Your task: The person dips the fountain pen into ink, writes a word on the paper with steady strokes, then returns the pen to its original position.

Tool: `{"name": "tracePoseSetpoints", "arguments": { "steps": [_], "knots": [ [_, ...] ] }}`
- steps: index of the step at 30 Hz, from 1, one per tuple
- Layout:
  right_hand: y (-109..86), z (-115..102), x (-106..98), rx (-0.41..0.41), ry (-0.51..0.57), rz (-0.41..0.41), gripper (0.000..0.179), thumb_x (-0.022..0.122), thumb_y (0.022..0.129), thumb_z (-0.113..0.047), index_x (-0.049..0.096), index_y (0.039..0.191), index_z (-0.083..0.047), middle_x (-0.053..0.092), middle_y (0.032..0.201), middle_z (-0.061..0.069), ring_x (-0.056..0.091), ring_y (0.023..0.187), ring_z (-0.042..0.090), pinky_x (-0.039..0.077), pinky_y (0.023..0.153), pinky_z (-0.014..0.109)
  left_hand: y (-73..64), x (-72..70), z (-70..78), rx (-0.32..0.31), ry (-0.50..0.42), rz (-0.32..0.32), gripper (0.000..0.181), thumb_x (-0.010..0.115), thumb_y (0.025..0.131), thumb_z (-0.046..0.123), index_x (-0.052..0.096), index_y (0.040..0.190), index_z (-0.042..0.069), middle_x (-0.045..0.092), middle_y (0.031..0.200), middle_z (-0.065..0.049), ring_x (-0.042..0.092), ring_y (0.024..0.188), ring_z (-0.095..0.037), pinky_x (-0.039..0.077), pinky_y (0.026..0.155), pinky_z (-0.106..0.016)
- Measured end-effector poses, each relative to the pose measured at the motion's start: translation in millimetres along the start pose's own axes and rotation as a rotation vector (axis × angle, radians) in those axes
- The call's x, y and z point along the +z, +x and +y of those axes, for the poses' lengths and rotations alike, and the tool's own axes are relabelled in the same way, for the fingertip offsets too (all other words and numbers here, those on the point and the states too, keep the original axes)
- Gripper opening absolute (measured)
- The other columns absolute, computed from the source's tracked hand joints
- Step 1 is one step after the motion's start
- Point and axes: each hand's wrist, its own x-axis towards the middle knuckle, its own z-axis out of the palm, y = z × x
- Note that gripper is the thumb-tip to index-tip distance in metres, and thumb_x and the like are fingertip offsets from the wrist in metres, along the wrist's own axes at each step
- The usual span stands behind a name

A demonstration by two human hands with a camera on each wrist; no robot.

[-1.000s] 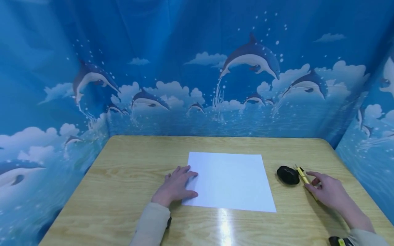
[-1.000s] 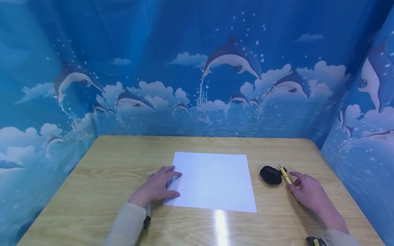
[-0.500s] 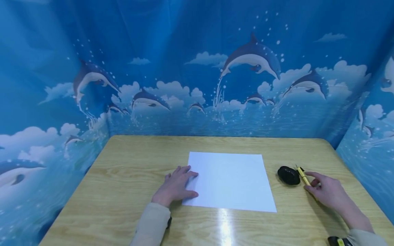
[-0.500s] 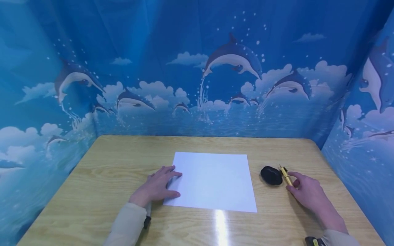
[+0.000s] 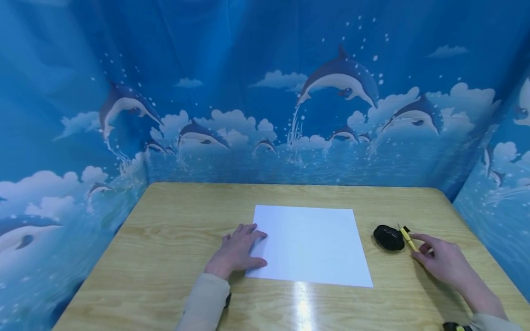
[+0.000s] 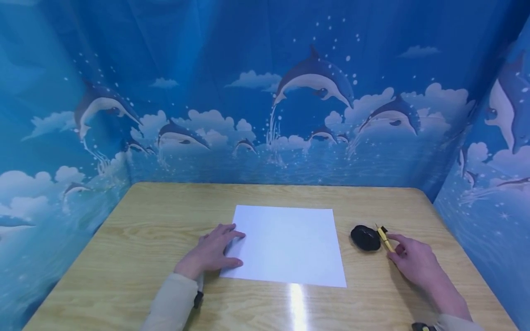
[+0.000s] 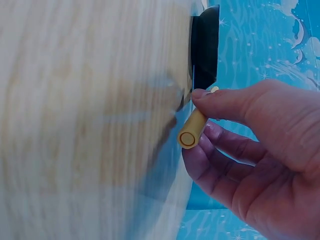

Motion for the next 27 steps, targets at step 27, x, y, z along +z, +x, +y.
{"name": "tracePoseSetpoints", "arguments": {
  "steps": [27],
  "knots": [
    [-13.2, -26.2, -3.0, -0.121, 0.077, 0.397, 0.038, 0.072, 0.077, -0.003, 0.072, 0.115, 0.0, 0.063, 0.076, -0.001, 0.038, 0.063, -0.009, 0.032, 0.05, 0.022, -0.2, 2.0, -3.1, 0.019, 0.005, 0.006, 0.065, 0.082, 0.084, 0.043, 0.059, 0.142, 0.023, 0.039, 0.163, -0.013, 0.025, 0.155, -0.045, 0.022, 0.117, -0.078]
  ]
}}
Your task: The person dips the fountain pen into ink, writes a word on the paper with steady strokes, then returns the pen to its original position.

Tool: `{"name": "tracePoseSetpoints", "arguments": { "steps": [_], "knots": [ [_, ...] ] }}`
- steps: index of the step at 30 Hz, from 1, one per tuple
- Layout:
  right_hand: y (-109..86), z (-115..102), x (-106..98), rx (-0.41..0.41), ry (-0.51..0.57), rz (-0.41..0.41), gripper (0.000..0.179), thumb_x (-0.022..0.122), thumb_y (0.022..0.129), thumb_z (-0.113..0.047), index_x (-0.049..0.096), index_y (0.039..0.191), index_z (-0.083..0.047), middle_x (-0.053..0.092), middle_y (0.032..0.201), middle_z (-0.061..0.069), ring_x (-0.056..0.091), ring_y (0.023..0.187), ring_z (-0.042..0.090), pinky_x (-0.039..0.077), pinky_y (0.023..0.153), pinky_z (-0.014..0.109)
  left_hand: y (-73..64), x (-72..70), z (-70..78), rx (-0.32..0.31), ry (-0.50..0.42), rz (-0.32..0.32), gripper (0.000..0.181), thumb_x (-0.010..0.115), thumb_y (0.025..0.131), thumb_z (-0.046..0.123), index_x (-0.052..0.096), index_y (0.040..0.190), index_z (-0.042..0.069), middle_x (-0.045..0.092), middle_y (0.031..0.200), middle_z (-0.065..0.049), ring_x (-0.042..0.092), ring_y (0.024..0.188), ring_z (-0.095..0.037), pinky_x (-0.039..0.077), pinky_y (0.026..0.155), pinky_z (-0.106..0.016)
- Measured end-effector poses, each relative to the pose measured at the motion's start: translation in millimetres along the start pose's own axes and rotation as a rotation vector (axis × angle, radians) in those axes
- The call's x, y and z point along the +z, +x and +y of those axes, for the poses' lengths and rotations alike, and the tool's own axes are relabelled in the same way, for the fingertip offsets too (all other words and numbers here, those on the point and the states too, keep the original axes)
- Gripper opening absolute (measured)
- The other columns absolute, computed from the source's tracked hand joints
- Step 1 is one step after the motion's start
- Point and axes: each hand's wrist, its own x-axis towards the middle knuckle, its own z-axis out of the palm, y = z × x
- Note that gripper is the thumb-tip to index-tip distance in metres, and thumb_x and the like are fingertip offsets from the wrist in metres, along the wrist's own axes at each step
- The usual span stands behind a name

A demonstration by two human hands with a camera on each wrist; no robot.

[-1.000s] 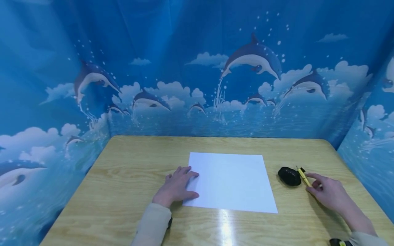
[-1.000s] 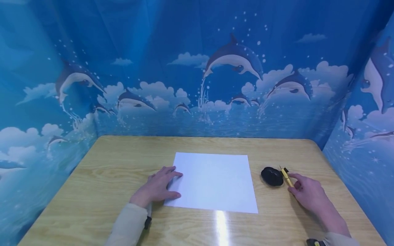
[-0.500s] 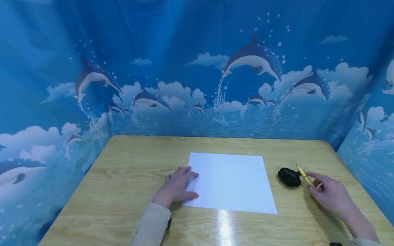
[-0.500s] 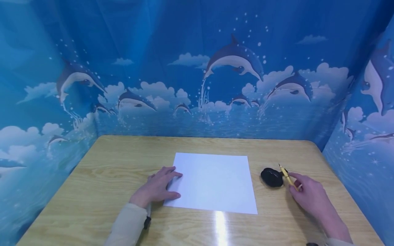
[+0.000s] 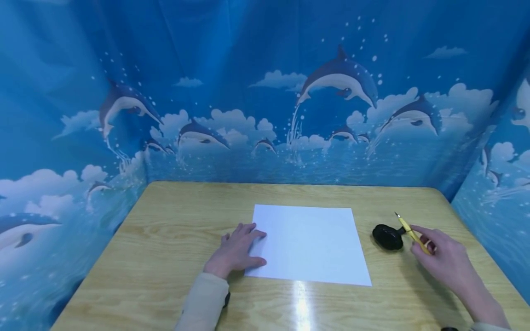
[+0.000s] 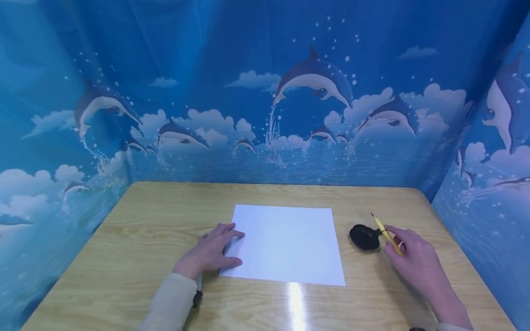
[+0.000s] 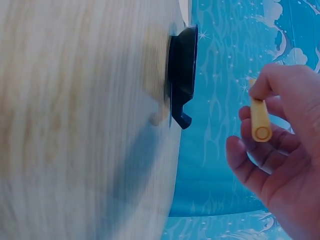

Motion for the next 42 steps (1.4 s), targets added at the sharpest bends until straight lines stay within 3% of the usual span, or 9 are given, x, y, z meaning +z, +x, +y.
{"name": "tracePoseSetpoints", "arguments": {
  "steps": [12, 25, 34, 42],
  "knots": [
    [-1.2, -8.5, 5.1, -0.049, 0.03, 0.121, 0.035, 0.072, 0.075, -0.002, 0.075, 0.11, -0.001, 0.046, 0.066, -0.01, 0.033, 0.06, -0.006, 0.023, 0.048, 0.021, -0.5, -0.9, 0.6, -0.008, -0.008, -0.01, 0.065, 0.082, 0.085, 0.042, 0.058, 0.142, 0.023, 0.037, 0.164, -0.013, 0.024, 0.155, -0.045, 0.02, 0.115, -0.08],
    [-1.9, -14.5, 5.3, -0.11, 0.058, 0.216, 0.033, 0.076, 0.072, 0.001, 0.077, 0.104, 0.0, 0.058, 0.067, 0.0, 0.035, 0.062, -0.014, 0.029, 0.046, 0.015, -0.4, -0.2, 0.4, -0.015, 0.0, -0.014, 0.066, 0.082, 0.085, 0.043, 0.057, 0.143, 0.024, 0.036, 0.165, -0.012, 0.023, 0.156, -0.044, 0.019, 0.115, -0.081],
    [-1.2, -18.8, 2.2, -0.168, 0.079, 0.268, 0.031, 0.076, 0.069, 0.004, 0.079, 0.1, -0.004, 0.068, 0.073, 0.005, 0.04, 0.073, -0.023, 0.04, 0.054, 0.008, -1.3, -0.5, -0.1, -0.018, -0.012, -0.022, 0.066, 0.081, 0.086, 0.043, 0.056, 0.144, 0.025, 0.035, 0.165, -0.011, 0.022, 0.156, -0.044, 0.018, 0.115, -0.082],
    [-1.2, -19.0, 5.0, -0.18, 0.124, 0.302, 0.022, 0.071, 0.076, 0.002, 0.08, 0.096, -0.002, 0.068, 0.075, 0.008, 0.042, 0.07, -0.02, 0.036, 0.05, 0.01, -0.9, 0.6, -2.2, -0.008, -0.022, -0.021, 0.065, 0.08, 0.086, 0.044, 0.056, 0.144, 0.026, 0.034, 0.166, -0.01, 0.021, 0.157, -0.043, 0.018, 0.114, -0.082]
  ]
}}
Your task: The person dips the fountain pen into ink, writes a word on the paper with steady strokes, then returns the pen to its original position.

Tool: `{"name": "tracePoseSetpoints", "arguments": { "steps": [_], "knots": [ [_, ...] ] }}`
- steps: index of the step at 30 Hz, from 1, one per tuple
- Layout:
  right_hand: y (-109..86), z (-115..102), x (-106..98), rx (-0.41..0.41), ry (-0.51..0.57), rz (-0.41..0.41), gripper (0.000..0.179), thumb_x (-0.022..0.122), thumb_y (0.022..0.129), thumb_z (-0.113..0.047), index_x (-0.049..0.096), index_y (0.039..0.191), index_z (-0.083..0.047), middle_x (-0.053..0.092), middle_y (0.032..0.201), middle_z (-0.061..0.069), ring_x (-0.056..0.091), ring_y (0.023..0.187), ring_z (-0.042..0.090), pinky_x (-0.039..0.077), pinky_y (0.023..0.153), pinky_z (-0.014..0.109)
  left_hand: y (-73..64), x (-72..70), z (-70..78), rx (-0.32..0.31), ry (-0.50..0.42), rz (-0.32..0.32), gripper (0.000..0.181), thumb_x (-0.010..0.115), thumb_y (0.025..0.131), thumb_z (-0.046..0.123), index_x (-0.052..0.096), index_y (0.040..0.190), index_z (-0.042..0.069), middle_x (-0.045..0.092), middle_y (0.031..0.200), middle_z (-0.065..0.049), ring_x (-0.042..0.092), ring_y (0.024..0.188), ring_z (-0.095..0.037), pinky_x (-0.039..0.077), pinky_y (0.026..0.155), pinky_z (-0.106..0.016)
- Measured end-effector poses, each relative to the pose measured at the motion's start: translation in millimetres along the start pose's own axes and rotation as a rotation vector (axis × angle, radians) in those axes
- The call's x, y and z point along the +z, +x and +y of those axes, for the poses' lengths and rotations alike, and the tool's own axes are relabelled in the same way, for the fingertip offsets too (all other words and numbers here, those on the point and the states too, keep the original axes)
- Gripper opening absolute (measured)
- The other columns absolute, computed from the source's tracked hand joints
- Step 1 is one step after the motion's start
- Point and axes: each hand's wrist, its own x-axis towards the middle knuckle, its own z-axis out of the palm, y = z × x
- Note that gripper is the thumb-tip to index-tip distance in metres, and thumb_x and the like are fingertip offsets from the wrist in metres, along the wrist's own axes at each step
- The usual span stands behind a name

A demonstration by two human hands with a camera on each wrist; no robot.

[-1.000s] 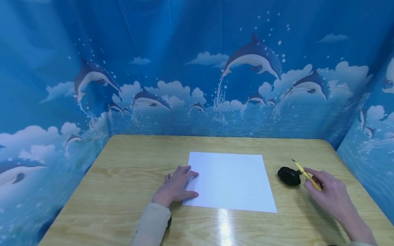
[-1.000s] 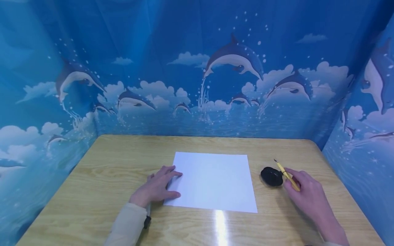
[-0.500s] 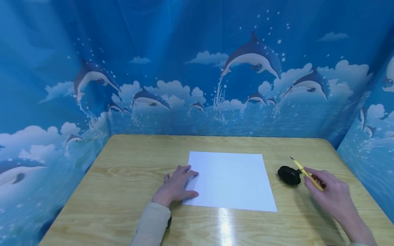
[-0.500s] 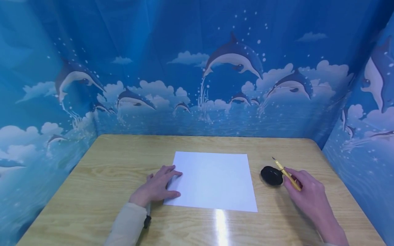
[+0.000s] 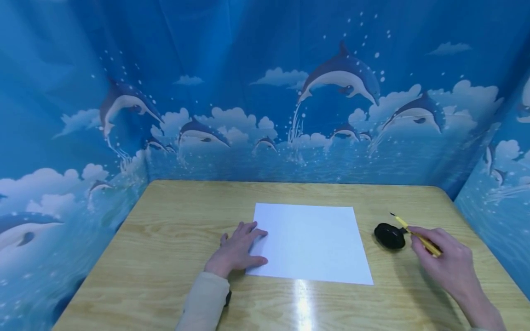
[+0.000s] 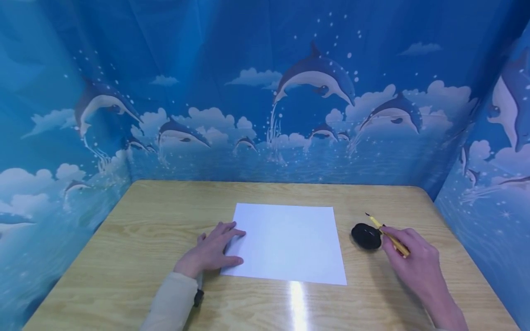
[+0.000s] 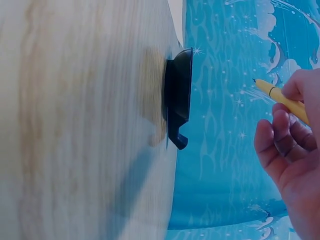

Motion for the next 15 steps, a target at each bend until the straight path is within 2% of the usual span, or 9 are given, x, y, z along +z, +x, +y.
{"name": "tracePoseSetpoints", "arguments": {
  "steps": [7, 10, 13, 15],
  "knots": [
    [0.4, -2.8, -2.1, 0.051, 0.005, -0.015, 0.018, 0.066, 0.086, -0.009, 0.08, 0.094, -0.001, 0.071, 0.076, 0.008, 0.043, 0.07, -0.024, 0.037, 0.053, 0.007, -0.5, 0.3, -1.1, 0.005, -0.006, 0.002, 0.065, 0.08, 0.087, 0.043, 0.055, 0.144, 0.026, 0.034, 0.166, -0.01, 0.02, 0.157, -0.043, 0.017, 0.114, -0.083],
    [-0.5, -3.5, -1.8, 0.079, 0.039, -0.004, 0.015, 0.07, 0.085, -0.006, 0.08, 0.095, -0.002, 0.071, 0.081, -0.012, 0.046, 0.071, -0.023, 0.036, 0.055, 0.006, -0.8, 0.1, -1.0, 0.002, -0.007, -0.001, 0.065, 0.08, 0.087, 0.044, 0.055, 0.145, 0.026, 0.034, 0.166, -0.01, 0.019, 0.157, -0.043, 0.017, 0.114, -0.083],
    [-2.2, -3.8, -1.0, 0.114, 0.078, 0.004, 0.02, 0.076, 0.079, 0.003, 0.08, 0.097, -0.003, 0.064, 0.091, -0.033, 0.049, 0.072, -0.024, 0.037, 0.057, 0.003, -1.3, -0.2, -0.8, -0.003, -0.009, -0.003, 0.065, 0.08, 0.087, 0.043, 0.055, 0.145, 0.026, 0.033, 0.166, -0.009, 0.019, 0.157, -0.043, 0.016, 0.115, -0.082],
    [-3.1, -3.8, -0.2, 0.135, 0.099, 0.009, 0.023, 0.078, 0.076, 0.006, 0.08, 0.097, -0.003, 0.06, 0.097, -0.041, 0.052, 0.076, -0.025, 0.039, 0.06, 0.0, -1.5, -0.4, -0.7, -0.003, -0.012, -0.003, 0.065, 0.08, 0.087, 0.043, 0.055, 0.145, 0.026, 0.033, 0.166, -0.009, 0.018, 0.157, -0.043, 0.015, 0.115, -0.082]
  ]
}}
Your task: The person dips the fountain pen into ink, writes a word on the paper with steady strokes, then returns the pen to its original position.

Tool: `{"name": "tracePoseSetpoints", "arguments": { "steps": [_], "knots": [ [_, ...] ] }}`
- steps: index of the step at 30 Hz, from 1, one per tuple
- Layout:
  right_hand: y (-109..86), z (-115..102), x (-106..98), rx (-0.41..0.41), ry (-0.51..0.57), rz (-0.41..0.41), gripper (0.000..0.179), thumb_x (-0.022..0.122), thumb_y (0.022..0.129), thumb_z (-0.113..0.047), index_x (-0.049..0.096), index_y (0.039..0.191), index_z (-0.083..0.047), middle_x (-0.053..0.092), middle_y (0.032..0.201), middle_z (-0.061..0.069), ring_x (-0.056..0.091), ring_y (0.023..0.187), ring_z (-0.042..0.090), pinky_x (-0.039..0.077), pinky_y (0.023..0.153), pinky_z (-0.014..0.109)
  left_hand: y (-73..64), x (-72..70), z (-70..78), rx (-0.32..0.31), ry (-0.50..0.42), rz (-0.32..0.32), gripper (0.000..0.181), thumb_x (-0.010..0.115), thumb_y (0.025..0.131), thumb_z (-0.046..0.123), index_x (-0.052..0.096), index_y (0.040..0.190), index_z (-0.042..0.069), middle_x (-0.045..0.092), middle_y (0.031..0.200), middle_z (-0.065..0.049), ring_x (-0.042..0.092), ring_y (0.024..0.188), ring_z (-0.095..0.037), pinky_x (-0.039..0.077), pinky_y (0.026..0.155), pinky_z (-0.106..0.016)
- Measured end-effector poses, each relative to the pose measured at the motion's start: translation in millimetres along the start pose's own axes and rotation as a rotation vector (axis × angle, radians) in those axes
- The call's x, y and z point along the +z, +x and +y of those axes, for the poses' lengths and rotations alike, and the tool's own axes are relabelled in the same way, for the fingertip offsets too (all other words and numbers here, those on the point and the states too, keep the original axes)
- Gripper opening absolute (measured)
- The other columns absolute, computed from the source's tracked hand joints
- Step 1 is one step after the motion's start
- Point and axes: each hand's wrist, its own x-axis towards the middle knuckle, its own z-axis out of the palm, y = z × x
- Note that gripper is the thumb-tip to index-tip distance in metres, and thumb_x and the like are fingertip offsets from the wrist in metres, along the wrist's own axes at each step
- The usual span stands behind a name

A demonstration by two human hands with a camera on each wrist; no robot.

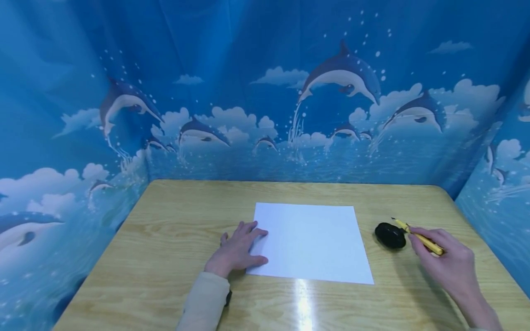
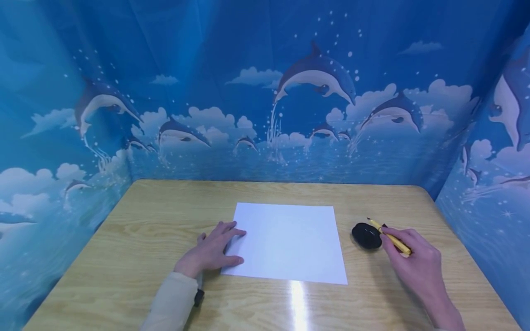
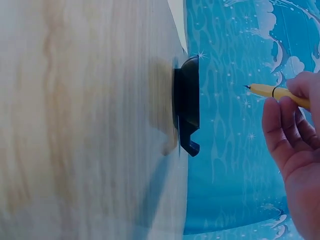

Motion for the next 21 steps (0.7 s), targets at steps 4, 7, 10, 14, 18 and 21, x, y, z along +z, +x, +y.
{"name": "tracePoseSetpoints", "arguments": {
  "steps": [4, 7, 10, 14, 18, 21],
  "knots": [
    [-0.7, -1.5, 2.6, 0.034, 0.003, 0.018, 0.024, 0.081, 0.074, 0.009, 0.08, 0.094, -0.004, 0.06, 0.097, -0.042, 0.055, 0.081, -0.027, 0.043, 0.065, -0.004, -0.1, 0.5, -0.5, -0.001, -0.005, 0.0, 0.065, 0.079, 0.088, 0.044, 0.055, 0.145, 0.026, 0.033, 0.167, -0.009, 0.018, 0.158, -0.042, 0.015, 0.116, -0.082],
    [-1.6, -4.0, 4.1, 0.077, 0.003, 0.019, 0.023, 0.082, 0.072, 0.011, 0.079, 0.09, -0.004, 0.061, 0.095, -0.04, 0.056, 0.082, -0.027, 0.045, 0.067, -0.004, 0.3, 1.2, -1.2, 0.001, -0.006, 0.001, 0.065, 0.079, 0.088, 0.044, 0.055, 0.145, 0.027, 0.033, 0.167, -0.009, 0.018, 0.158, -0.042, 0.016, 0.115, -0.082],
    [-3.0, -5.7, 4.3, 0.15, 0.022, 0.005, 0.023, 0.082, 0.072, 0.012, 0.076, 0.087, -0.004, 0.062, 0.092, -0.04, 0.057, 0.081, -0.025, 0.046, 0.069, -0.003, 0.6, 1.6, -1.8, 0.002, -0.003, 0.001, 0.065, 0.078, 0.088, 0.045, 0.055, 0.145, 0.027, 0.033, 0.167, -0.009, 0.018, 0.158, -0.042, 0.016, 0.115, -0.082],
    [-5.0, -6.7, 3.6, 0.232, 0.044, -0.022, 0.02, 0.081, 0.075, 0.011, 0.071, 0.087, -0.002, 0.062, 0.086, -0.037, 0.059, 0.077, -0.023, 0.047, 0.071, -0.003, 0.4, 1.3, -1.1, -0.005, -0.013, -0.005, 0.064, 0.079, 0.088, 0.044, 0.055, 0.145, 0.027, 0.033, 0.167, -0.008, 0.017, 0.158, -0.042, 0.015, 0.116, -0.081],
    [-7.7, -6.8, 3.3, 0.272, 0.074, -0.05, 0.02, 0.08, 0.079, 0.008, 0.067, 0.091, -0.002, 0.064, 0.082, -0.028, 0.062, 0.072, -0.017, 0.048, 0.07, -0.001, 0.2, 0.4, 0.4, -0.016, -0.025, -0.014, 0.064, 0.078, 0.088, 0.043, 0.055, 0.145, 0.026, 0.032, 0.167, -0.008, 0.016, 0.159, -0.041, 0.014, 0.116, -0.081],
    [-9.4, -5.4, 4.5, 0.286, 0.106, -0.075, 0.021, 0.078, 0.082, 0.008, 0.066, 0.096, -0.002, 0.066, 0.084, -0.024, 0.065, 0.069, -0.013, 0.051, 0.065, 0.003, 0.8, -0.4, 0.9, -0.017, -0.02, -0.016, 0.064, 0.078, 0.088, 0.044, 0.055, 0.146, 0.026, 0.032, 0.167, -0.008, 0.016, 0.158, -0.041, 0.014, 0.116, -0.081]
  ]
}}
